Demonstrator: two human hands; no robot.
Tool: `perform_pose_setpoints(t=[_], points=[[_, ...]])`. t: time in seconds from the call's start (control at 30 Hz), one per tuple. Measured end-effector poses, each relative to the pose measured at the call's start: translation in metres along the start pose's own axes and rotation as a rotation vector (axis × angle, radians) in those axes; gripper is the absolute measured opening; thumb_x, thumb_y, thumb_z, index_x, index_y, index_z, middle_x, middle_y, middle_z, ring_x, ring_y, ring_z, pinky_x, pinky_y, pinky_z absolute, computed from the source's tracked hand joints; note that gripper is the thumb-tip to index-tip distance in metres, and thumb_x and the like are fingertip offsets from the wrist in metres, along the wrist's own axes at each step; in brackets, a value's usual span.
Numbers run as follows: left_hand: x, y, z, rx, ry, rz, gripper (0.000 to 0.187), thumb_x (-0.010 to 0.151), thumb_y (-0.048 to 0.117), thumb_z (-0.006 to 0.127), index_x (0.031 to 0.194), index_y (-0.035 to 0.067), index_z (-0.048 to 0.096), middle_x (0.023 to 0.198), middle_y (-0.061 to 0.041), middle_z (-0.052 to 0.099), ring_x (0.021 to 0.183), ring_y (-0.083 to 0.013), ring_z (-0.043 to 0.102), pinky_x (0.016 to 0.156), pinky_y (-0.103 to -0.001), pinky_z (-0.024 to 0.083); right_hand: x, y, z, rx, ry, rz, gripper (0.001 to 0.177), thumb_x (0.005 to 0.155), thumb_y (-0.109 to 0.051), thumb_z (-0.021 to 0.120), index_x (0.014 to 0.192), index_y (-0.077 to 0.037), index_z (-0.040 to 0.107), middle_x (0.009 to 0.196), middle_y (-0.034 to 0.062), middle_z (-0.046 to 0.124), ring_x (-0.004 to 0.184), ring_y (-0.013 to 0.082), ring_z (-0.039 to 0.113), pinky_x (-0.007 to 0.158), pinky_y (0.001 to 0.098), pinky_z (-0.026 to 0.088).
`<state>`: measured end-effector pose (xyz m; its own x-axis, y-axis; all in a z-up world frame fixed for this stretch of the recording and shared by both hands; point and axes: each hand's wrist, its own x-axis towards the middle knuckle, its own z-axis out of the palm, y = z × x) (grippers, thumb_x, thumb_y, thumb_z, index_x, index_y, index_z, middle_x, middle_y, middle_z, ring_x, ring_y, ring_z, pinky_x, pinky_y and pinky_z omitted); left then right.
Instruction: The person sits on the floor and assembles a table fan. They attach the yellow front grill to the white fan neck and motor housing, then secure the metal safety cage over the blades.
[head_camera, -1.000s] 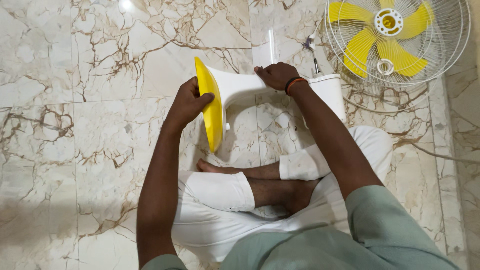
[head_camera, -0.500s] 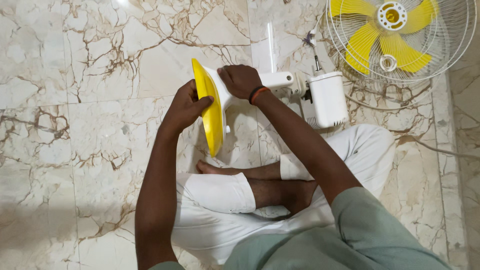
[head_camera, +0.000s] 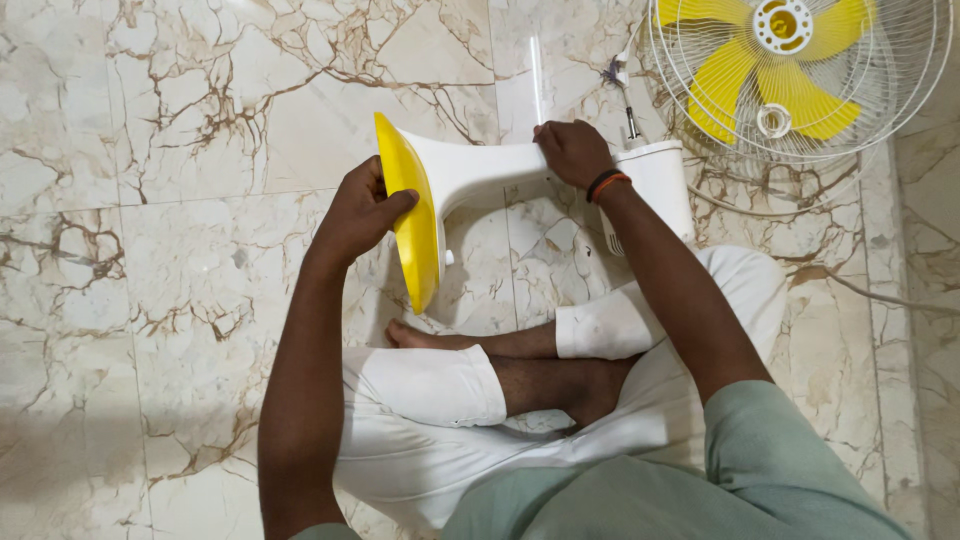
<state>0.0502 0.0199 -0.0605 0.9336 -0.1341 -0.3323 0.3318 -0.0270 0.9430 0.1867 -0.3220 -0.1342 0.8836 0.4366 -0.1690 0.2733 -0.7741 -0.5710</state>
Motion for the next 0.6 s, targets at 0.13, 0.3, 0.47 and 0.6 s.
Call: perform_pose_setpoints(t=[0.13,0.3,0.47,0.6], points=[[0.002,0.002,0.0,0.014,-0.002,0.001,0.031,0.094,0.01,0.07,0.121,0.001,0.058,0.105,-0.007,0.07,0.089,-0.0134,0.069,0.079,-0.03,0.059,0.016,0.025,-0.019,0.67,0.046,0.311,0.045,0.107,-0.041,0.048,0.096,-0.002,0.068,0.087,0.0133,0.071,0.072,0.0293,0.066,0.074,0.0478,0.049],[-0.001,0.002,0.001,0.016,0.006,-0.02,0.029,0.094,0.01,0.069,0.12,0.002,0.058,0.105,-0.006,0.071,0.09,-0.0126,0.07,0.08,-0.03,0.059,0.009,0.043,-0.027,-0.037,-0.096,0.201,0.051,0.105,-0.048,0.045,0.098,-0.005,0.072,0.089,0.0141,0.074,0.081,0.0305,0.068,0.079,0.0438,0.052],[0.001,0.0,0.0,0.012,0.013,-0.021,0.027,0.094,0.01,0.07,0.118,0.002,0.059,0.102,-0.006,0.07,0.086,-0.0126,0.069,0.074,-0.03,0.059,0.013,0.054,-0.03,0.089,-0.357,0.252,0.052,0.1,-0.053,0.047,0.107,-0.007,0.072,0.093,0.0142,0.076,0.086,0.0303,0.072,0.082,0.0409,0.055],[0.003,0.001,0.0,0.005,0.015,-0.026,0.027,0.095,0.01,0.07,0.117,0.001,0.059,0.1,-0.006,0.07,0.083,-0.0126,0.069,0.071,-0.029,0.059,0.02,0.05,-0.033,0.035,-0.366,0.176,0.049,0.1,-0.049,0.046,0.116,-0.011,0.072,0.092,0.0135,0.074,0.084,0.0313,0.07,0.082,0.0414,0.053]])
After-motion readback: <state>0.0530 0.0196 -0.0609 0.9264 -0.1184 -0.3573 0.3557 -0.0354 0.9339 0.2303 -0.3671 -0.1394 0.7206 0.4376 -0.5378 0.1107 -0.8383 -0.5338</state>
